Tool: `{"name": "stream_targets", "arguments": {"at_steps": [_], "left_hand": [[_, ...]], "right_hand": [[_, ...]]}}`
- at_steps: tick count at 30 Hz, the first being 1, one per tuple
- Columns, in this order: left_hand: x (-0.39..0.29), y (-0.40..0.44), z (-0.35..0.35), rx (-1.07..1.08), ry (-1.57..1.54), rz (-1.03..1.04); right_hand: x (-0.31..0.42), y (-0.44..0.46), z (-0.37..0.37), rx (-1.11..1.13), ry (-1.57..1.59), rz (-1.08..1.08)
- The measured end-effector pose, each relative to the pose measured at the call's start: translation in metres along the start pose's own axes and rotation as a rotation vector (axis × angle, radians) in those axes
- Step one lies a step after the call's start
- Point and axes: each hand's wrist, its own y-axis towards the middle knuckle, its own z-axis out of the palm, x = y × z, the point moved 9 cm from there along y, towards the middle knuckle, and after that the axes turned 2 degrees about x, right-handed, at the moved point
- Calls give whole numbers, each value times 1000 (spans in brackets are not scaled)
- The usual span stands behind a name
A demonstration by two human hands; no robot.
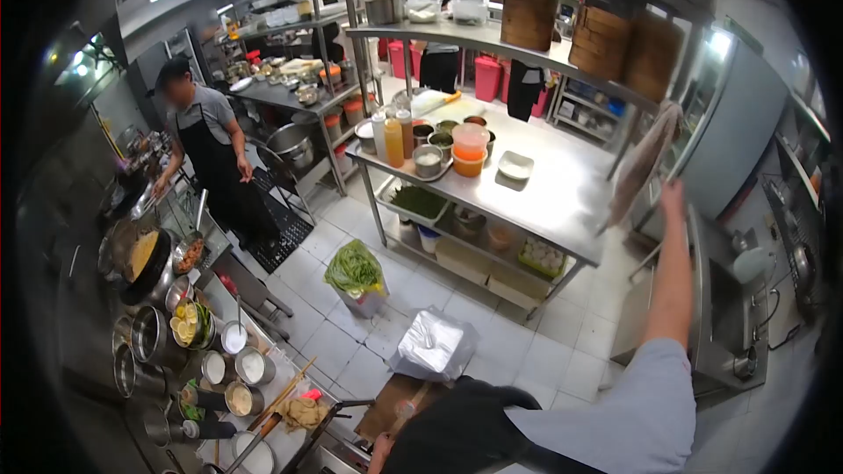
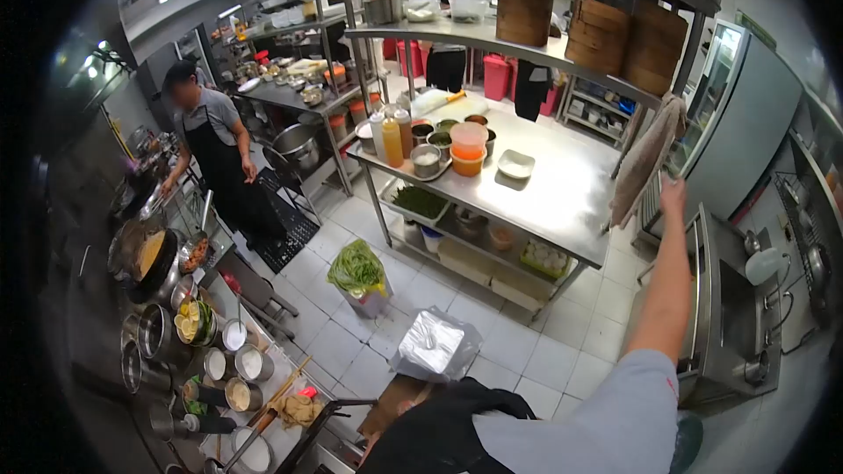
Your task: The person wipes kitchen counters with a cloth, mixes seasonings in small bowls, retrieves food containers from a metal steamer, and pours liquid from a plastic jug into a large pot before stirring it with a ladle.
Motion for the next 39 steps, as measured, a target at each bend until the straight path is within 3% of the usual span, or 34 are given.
{"name": "stream_targets", "arguments": {"at_steps": [1, 6, 8, 9, 12, 15, 18, 20, 21, 22, 24, 25, 26, 29, 30, 33, 35, 37, 39], "left_hand": [[-7, 7, -2, -2, -2, -3], [-23, 55, -1, -78, -213, 32], [-41, 47, 12, 41, -600, -221], [-47, 51, 13, 14, -620, -219], [-80, 59, 18, -18, -659, -119], [-118, 65, 21, 13, -668, -155], [-152, 112, 38, 51, -606, 59], [-209, 144, 26, 8, -346, 196], [-279, 119, 6, -17, -385, 183], [-354, 97, -22, -150, -235, 363], [-461, 85, -35, -54, -191, 448], [-516, 74, -40, -19, -268, 603], [-557, 72, -37, 55, -294, 597], [-704, 24, -37, 73, -169, 1019], [-738, 21, -28, 142, -205, 1025], [-815, 33, 16, 275, -293, 1027], [-840, 37, 62, 553, -380, 840], [-853, 22, 75, 610, -329, 895], [-855, 13, 87, 668, -266, 936]], "right_hand": [[14, 28, -5, -51, 90, -74], [64, 89, -1, 54, 69, 59], [65, 88, 16, 11, 120, 116], [61, 84, 25, -9, 181, 161], [27, 99, 81, -136, 69, 20], [25, 37, 114, -87, 299, 38], [14, -32, 134, -104, 483, -3], [-19, -70, 172, 86, 804, 74], [-23, -95, 170, 155, 672, 198], [-5, -117, 158, 166, 826, 161], [21, -150, 134, 246, 956, 166], [13, -156, 133, 246, 945, 174], [11, -162, 133, 300, 882, 120], [23, -184, 108, 352, 817, 51], [30, -190, 95, 353, 817, 35], [27, -218, 86, 538, 846, 123], [28, -232, 75, 554, 923, 133], [15, -238, 65, 568, 998, 147], [-20, -239, 57, 553, 826, 237]]}}
